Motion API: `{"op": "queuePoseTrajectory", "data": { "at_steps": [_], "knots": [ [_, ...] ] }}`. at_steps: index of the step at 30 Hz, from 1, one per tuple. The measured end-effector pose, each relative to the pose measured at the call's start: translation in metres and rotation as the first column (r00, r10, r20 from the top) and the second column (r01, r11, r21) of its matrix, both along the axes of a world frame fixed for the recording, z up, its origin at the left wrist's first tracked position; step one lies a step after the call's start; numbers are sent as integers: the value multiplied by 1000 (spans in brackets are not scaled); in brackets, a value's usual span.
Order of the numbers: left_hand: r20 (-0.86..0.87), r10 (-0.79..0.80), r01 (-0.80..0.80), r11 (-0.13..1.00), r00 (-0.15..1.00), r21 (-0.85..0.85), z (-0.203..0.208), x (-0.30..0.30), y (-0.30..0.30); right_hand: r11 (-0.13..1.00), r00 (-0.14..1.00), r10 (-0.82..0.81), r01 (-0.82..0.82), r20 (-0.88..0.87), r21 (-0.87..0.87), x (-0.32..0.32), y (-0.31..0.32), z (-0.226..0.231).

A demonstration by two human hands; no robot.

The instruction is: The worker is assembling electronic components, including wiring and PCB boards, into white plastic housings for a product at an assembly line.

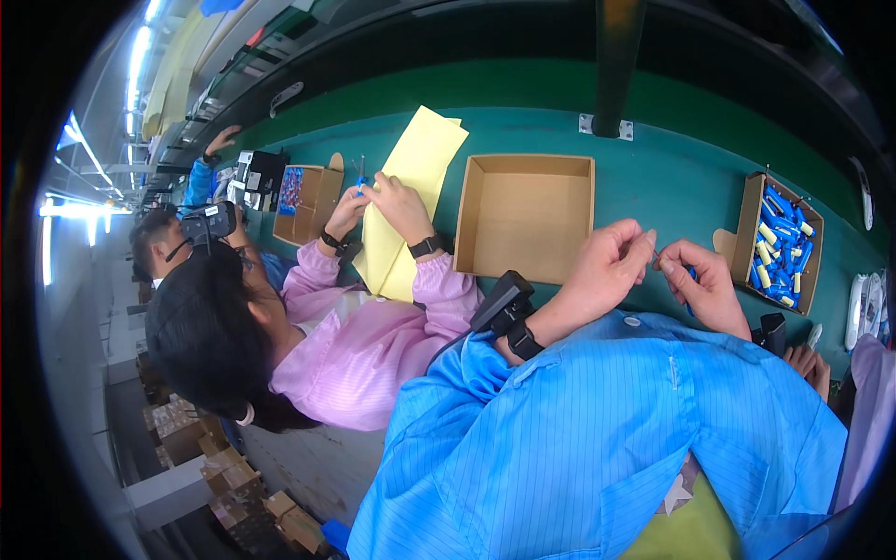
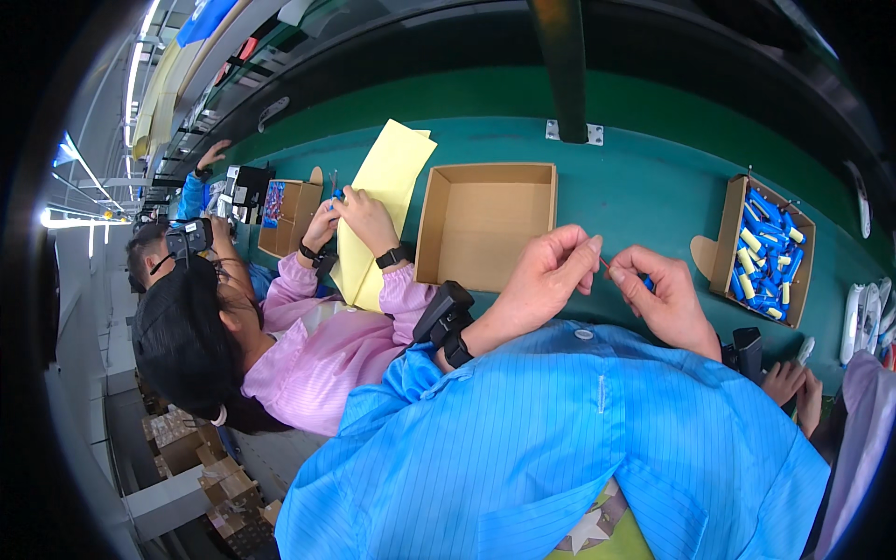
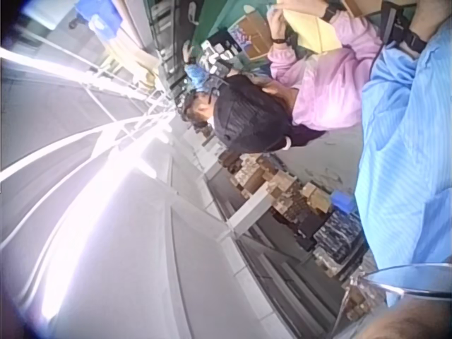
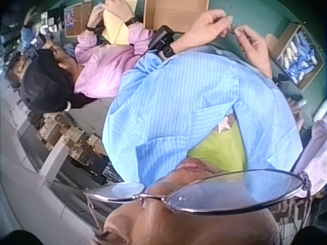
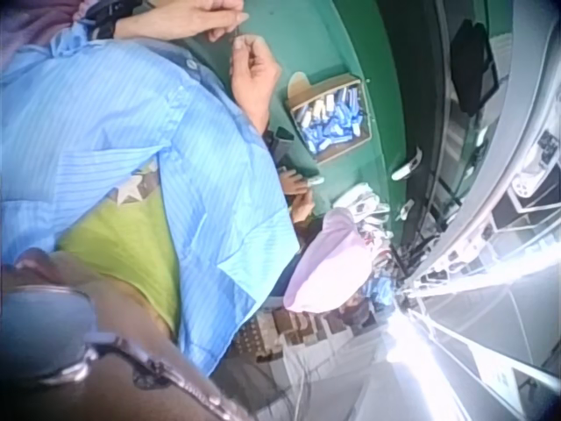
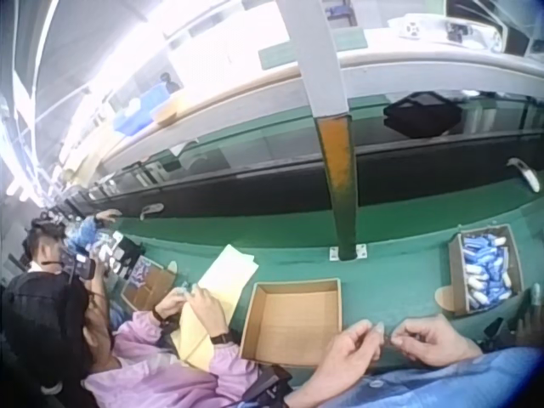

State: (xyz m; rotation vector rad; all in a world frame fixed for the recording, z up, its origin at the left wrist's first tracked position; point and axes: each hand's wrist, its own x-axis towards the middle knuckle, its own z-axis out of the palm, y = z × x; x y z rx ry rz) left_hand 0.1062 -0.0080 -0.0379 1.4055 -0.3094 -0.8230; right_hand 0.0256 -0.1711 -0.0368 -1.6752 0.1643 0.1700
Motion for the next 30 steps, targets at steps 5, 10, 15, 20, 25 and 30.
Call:
{"op": "queuePoseTrajectory", "data": {
  "at_steps": [5,10,15,20,25,30],
  "knots": [
    [-10,14,-14,1000,1000,-12,1,0,-1,1000,999,14,-15,45,20,0,-1,-3],
    [19,51,-51,999,999,10,-2,-1,1,999,1000,2,-3,31,34,1,1,0],
    [20,32,-32,999,999,-22,-3,-2,0,1000,999,16,-16,34,15,-2,-1,-1],
    [-15,20,-20,999,1000,-26,-1,-4,2,1000,1000,19,-19,14,9,-3,0,0],
    [23,17,-16,1000,1000,-22,-3,-5,5,999,998,36,-36,47,10,-1,5,1],
    [36,47,-45,998,998,-54,-6,-6,8,999,999,36,-36,12,37,-1,10,4]
  ]
}}
